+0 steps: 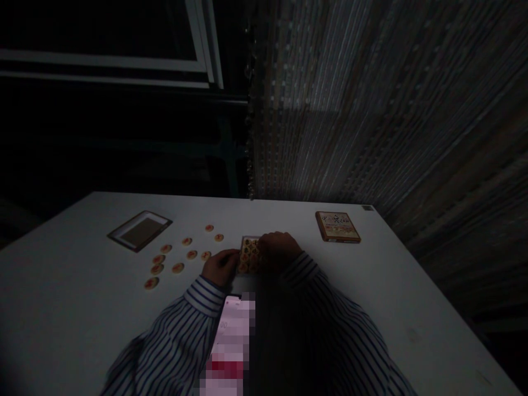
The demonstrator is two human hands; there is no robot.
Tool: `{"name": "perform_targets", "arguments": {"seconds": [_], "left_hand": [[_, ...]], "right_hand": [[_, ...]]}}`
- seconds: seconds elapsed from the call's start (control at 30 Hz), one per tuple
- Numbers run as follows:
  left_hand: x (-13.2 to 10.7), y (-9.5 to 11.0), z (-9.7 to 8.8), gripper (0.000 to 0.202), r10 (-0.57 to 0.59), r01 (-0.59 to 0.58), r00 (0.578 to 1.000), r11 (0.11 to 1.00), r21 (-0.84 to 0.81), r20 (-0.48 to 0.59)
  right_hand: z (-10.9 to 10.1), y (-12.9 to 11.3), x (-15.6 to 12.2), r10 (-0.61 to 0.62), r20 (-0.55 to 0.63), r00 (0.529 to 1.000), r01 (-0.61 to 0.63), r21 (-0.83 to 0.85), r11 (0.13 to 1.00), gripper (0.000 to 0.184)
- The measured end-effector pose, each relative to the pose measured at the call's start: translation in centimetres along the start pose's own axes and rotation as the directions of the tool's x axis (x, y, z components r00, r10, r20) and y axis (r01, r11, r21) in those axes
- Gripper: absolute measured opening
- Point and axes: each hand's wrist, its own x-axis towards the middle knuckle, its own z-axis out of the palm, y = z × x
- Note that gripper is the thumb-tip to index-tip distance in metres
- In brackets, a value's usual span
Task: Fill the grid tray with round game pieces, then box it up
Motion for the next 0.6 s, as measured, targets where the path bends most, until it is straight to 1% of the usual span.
{"name": "perform_targets", "arguments": {"seconds": [0.17,0.4,0.53,0.6], "left_hand": [[-0.1,0.1,0.0,0.024,-0.004,0.003,0.999,1.0,-0.028,-0.032],[-0.2,0.3,-0.1,0.02,0.033,-0.035,0.996,0.999,-0.018,-0.087],[-0.5,0.6,-0.5,0.021,0.07,-0.073,0.995,0.997,-0.033,-0.076],[-0.7,1.0,-1.0,0.021,0.088,-0.09,0.994,0.996,-0.027,-0.07]], "right_hand": [[-0.2,-0.2,0.0,0.014,0.009,1.0,-0.014,0.0,1.0,0.029],[-0.2,-0.4,-0.4,-0.018,-0.064,0.998,0.019,0.026,0.999,0.031],[-0.3,-0.4,-0.5,-0.032,-0.098,0.995,0.037,0.046,0.998,0.031],[-0.2,-0.4,-0.4,-0.06,-0.123,0.991,0.066,0.047,0.997,0.031]]}}
